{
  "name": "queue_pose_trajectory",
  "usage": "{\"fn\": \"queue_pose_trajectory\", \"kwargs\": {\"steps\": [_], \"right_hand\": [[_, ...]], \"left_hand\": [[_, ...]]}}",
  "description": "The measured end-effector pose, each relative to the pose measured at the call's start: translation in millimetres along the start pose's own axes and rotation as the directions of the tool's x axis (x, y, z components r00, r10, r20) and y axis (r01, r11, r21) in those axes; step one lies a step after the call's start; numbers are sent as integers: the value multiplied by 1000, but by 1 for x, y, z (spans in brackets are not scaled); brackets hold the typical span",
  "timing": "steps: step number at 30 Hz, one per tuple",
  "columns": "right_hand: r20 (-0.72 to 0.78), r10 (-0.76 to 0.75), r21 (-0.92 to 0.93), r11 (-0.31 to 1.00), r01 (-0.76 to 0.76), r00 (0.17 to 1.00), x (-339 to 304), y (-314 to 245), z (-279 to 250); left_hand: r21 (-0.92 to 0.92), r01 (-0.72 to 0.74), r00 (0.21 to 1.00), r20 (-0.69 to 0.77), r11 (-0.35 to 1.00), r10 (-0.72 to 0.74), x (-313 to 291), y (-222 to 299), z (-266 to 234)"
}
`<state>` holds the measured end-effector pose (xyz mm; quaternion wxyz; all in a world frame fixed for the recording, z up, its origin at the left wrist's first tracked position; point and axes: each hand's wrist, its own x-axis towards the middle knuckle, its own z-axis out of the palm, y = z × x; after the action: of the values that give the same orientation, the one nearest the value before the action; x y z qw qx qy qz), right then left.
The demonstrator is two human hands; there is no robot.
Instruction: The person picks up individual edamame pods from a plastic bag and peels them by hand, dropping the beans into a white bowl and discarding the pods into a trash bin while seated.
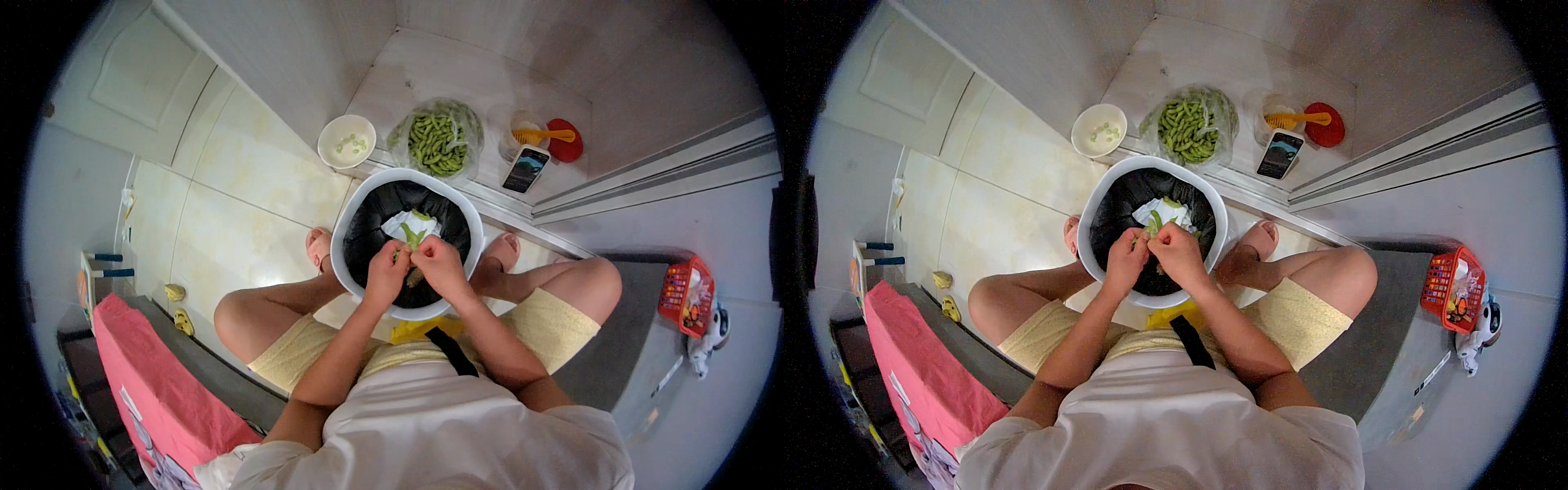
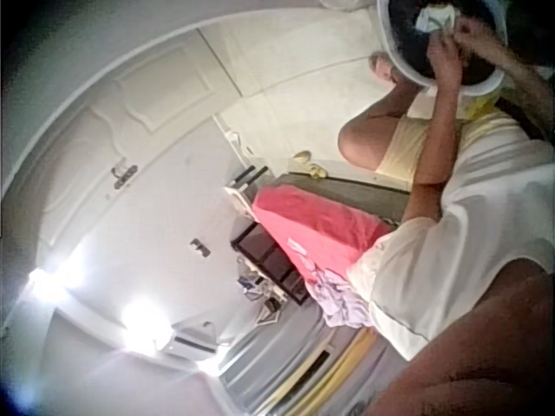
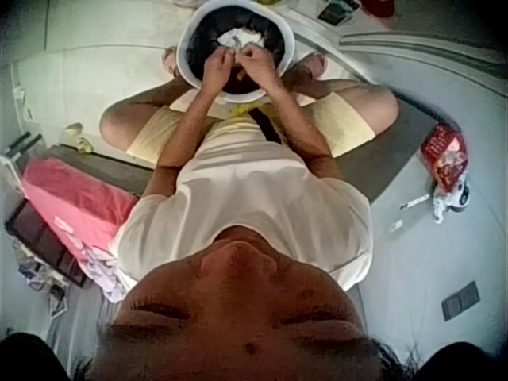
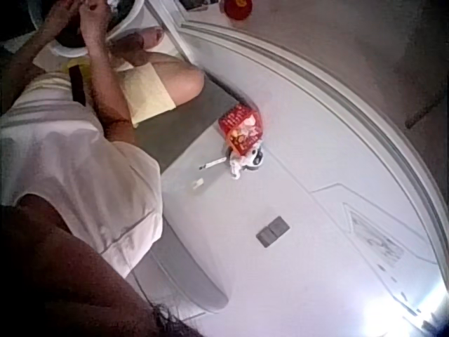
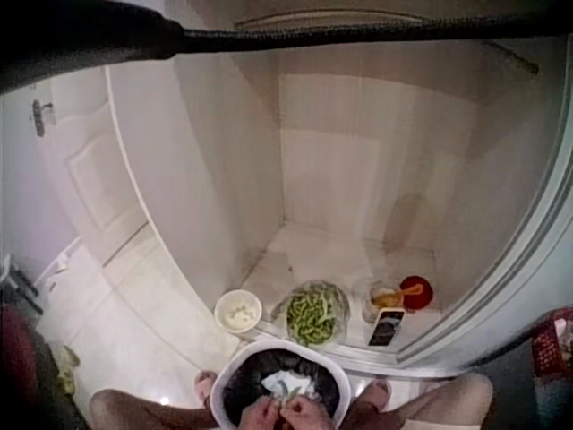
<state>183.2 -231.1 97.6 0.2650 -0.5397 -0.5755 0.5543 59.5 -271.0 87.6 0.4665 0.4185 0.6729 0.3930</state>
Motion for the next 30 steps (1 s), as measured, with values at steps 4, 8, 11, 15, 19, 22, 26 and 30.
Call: {"fn": "queue_pose_trajectory", "kwargs": {"steps": [4, 8, 11, 15, 19, 22, 26, 30], "right_hand": [[-209, -100, -44, 995, 93, 973, 9, 5, -5], [-233, -75, 58, 994, 91, 970, 15, 16, -14], [-155, 47, 44, 998, -41, 987, 10, 13, -17], [-33, 53, 24, 998, -53, 998, 6, 6, 6], [3, 61, 78, 995, -61, 998, 7, 18, 5], [17, 52, 120, 991, -53, 999, 9, 18, 3], [61, 75, 173, 981, -84, 995, 13, 27, 6], [115, 97, 196, 973, -118, 989, 12, 22, 8]], "left_hand": [[-591, 438, 896, 352, 677, -272, 5, 4, -18], [-898, 437, 884, 440, -56, -158, 73, 9, -48], [-955, 295, 955, 294, 31, -36, 146, 33, -75], [-972, 113, 960, 53, 207, -275, 226, 4, -123], [-888, 168, 899, -40, 427, -437, 261, 14, -112], [-888, 211, 845, -45, 408, -534, 277, 18, -102], [-787, 177, 926, -70, 591, -370, 291, -10, -106], [-511, 53, 895, -357, 858, -268, 297, -29, -110]]}}
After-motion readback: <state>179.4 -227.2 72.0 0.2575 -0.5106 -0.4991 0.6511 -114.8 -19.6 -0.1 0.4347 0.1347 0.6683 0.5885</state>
